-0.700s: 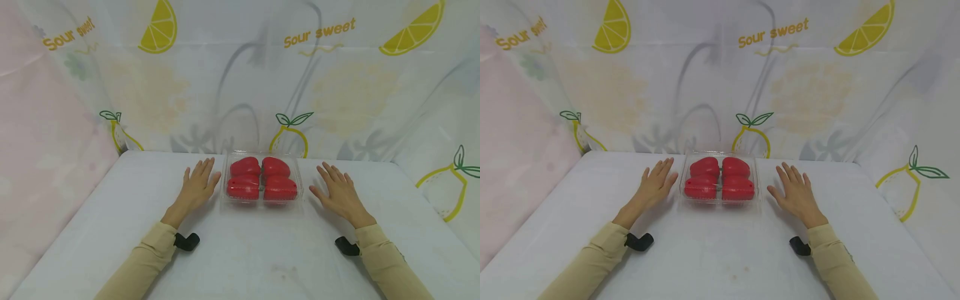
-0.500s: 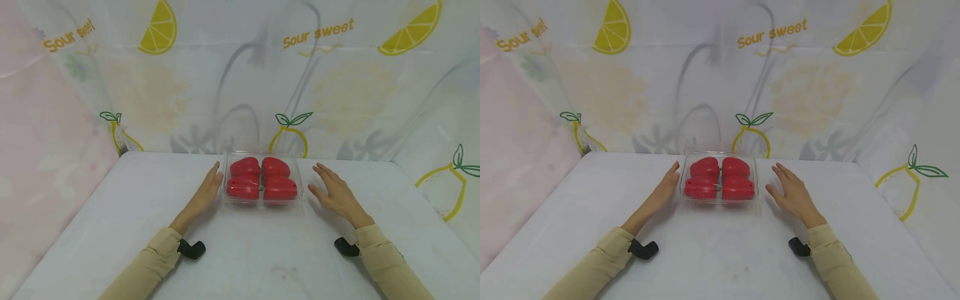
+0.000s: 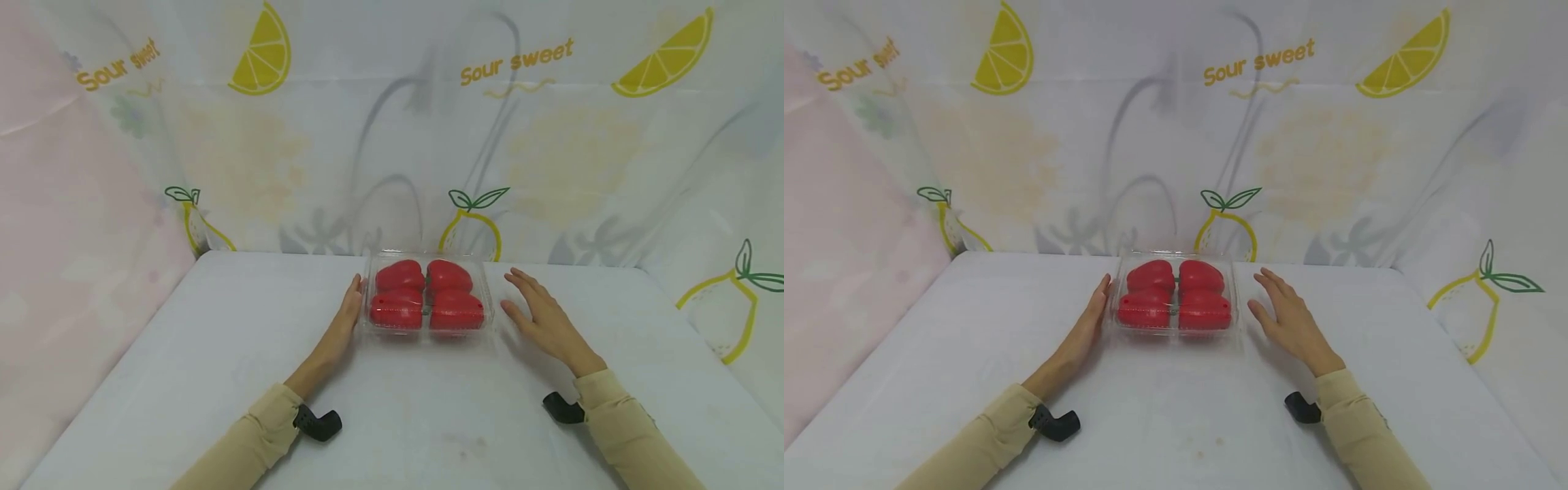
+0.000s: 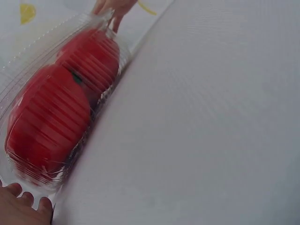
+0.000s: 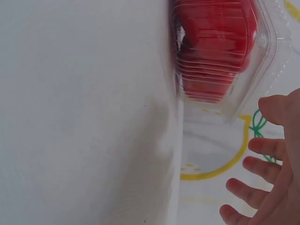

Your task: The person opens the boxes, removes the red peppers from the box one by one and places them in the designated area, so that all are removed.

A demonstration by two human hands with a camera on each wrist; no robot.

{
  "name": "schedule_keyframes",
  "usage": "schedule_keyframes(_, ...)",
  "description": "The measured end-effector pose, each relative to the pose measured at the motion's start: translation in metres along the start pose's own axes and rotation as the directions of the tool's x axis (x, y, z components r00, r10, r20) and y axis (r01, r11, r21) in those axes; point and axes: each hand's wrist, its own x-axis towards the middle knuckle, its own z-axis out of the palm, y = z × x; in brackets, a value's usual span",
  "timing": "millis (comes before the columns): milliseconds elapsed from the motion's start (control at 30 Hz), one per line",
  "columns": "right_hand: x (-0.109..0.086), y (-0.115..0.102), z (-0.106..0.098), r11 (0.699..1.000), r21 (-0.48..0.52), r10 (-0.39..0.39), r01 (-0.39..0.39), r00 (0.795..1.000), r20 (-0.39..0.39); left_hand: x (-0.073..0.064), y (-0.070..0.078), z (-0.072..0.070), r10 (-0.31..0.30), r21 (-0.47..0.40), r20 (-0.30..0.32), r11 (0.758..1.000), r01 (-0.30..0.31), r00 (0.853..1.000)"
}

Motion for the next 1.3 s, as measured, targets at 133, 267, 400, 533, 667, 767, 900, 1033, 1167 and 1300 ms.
schedule_keyframes(133, 0.001, -0.002, 0.001, 0.999, 0.04, -0.023, 0.023, 1.0, -0.009, -0.001, -0.002, 0.003, 0.004, -0.011, -0.013, 1.0, -0.004, 1.0)
schedule_keyframes(267, 0.001, -0.003, 0.002, 0.996, 0.078, -0.035, 0.036, 0.999, -0.006, -0.001, -0.003, 0.006, 0.038, -0.038, -0.014, 0.999, -0.039, 0.999)
schedule_keyframes(400, 0.001, -0.007, 0.003, 0.993, 0.116, -0.035, 0.035, 0.999, -0.001, -0.003, -0.002, 0.007, 0.023, 0.003, -0.016, 1.0, -0.023, 1.0)
schedule_keyframes(533, 0.001, -0.01, 0.004, 0.989, 0.137, -0.05, 0.049, 0.999, 0.004, -0.005, -0.001, 0.008, -0.012, 0.051, -0.033, 0.999, 0.014, 0.999)
schedule_keyframes(667, 0.0, -0.013, 0.007, 0.988, 0.136, -0.076, 0.074, 0.997, 0.012, -0.006, 0.0, 0.009, -0.022, 0.083, -0.043, 0.996, 0.026, 0.999)
schedule_keyframes(767, 0.0, -0.017, 0.007, 0.985, 0.147, -0.094, 0.089, 0.995, 0.025, -0.006, -0.001, 0.01, -0.034, 0.091, -0.048, 0.995, 0.039, 0.998)
schedule_keyframes(900, -0.001, -0.024, 0.008, 0.983, 0.137, -0.126, 0.118, 0.991, 0.048, -0.006, -0.002, 0.012, -0.025, 0.102, -0.049, 0.994, 0.03, 0.998)
schedule_keyframes(1033, -0.002, -0.032, 0.009, 0.987, 0.087, -0.142, 0.136, 0.988, 0.067, -0.005, -0.002, 0.014, -0.015, 0.117, -0.047, 0.993, 0.02, 0.999)
schedule_keyframes(1167, -0.004, -0.039, 0.013, 0.987, 0.021, -0.161, 0.16, 0.984, 0.077, -0.004, -0.004, 0.014, -0.019, 0.137, -0.051, 0.99, 0.026, 0.999)
schedule_keyframes(1300, -0.005, -0.044, 0.015, 0.98, -0.057, -0.187, 0.191, 0.98, 0.067, -0.004, -0.005, 0.014, -0.014, 0.154, -0.054, 0.988, 0.023, 0.998)
